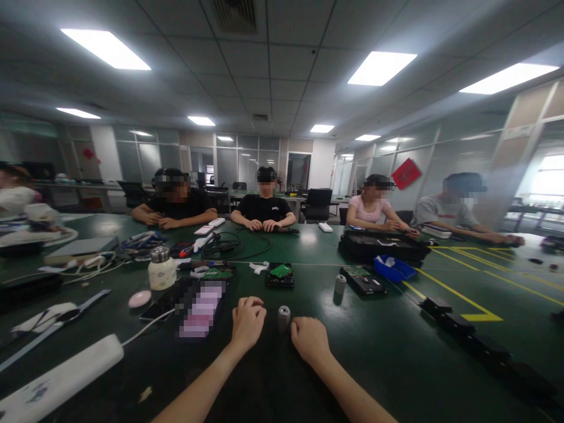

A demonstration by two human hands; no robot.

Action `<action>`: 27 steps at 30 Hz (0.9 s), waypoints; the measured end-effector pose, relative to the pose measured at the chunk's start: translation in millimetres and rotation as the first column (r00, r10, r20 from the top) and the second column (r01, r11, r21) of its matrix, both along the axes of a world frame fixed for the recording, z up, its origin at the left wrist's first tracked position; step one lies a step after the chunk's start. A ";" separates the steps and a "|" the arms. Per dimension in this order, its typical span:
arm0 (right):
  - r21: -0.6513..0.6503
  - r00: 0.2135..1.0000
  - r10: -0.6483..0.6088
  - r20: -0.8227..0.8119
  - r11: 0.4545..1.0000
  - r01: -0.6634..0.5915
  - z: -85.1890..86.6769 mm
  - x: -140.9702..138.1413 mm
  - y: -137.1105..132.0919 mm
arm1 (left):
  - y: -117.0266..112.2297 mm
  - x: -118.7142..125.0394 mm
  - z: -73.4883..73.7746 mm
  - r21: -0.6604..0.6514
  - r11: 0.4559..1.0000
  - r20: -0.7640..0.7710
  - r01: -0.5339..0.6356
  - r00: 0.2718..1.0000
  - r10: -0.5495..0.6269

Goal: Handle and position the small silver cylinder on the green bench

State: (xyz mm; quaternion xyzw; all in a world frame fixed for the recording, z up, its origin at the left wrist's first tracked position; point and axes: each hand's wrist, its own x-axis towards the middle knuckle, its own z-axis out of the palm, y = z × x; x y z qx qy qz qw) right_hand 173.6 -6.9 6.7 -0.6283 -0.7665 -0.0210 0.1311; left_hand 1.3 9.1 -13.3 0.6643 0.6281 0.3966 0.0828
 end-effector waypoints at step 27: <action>0.022 1.000 0.013 0.005 1.000 -0.013 -3.1 1.3 1.0 | -6.8 30.7 32.7 0.264 0.943 0.259 0.202 0.927 -0.271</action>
